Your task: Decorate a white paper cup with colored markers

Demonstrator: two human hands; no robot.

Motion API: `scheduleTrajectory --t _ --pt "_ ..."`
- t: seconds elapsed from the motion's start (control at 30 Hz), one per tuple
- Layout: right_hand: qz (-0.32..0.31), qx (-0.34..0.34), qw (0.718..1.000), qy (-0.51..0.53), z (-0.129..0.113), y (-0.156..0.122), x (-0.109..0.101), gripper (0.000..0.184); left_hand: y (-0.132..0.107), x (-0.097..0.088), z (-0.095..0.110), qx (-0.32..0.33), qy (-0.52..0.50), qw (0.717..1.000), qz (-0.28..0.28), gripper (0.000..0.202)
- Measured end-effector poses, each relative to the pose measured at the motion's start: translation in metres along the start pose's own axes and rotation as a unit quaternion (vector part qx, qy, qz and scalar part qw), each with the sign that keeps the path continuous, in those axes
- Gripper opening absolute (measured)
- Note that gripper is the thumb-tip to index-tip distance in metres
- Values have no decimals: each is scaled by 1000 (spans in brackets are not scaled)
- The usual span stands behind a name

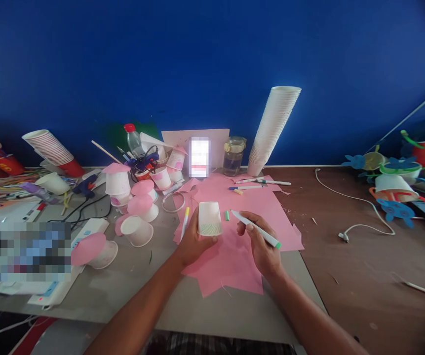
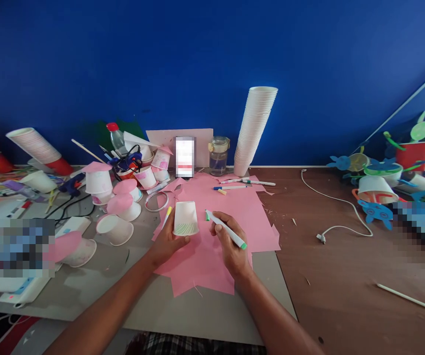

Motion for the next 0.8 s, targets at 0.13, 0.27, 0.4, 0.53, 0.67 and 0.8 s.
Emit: scheduleTrajectory --t 0.13,0.27,0.4,0.53,0.67,0.8 --pt "-2 10 1000 12 3 -1 1 27 0 -1 0 -16 -19 1000 4 87" --pt "-5 23 999 43 6 0 2 24 -1 1 1 -41 -30 999 -6 87" --pt "-14 34 996 82 7 2 3 22 -1 1 -1 -50 -48 998 -12 89" --pt "-26 57 994 93 7 2 6 16 0 -2 -7 -52 -58 997 -5 90" --pt "-54 42 995 73 3 -1 10 16 0 -1 -5 -47 -40 998 -10 87" --pt "-60 41 996 50 -2 -2 13 16 0 1 2 -42 -33 999 -3 86"
Point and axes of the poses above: each hand's wrist, its own y-axis towards the middle knuckle, its own x-axis out of the palm, z = x × y, the point moved 6 cm from there along y, towards the middle knuckle, and after that the axes turned 4 degrees about z, right-handed, at the moved point
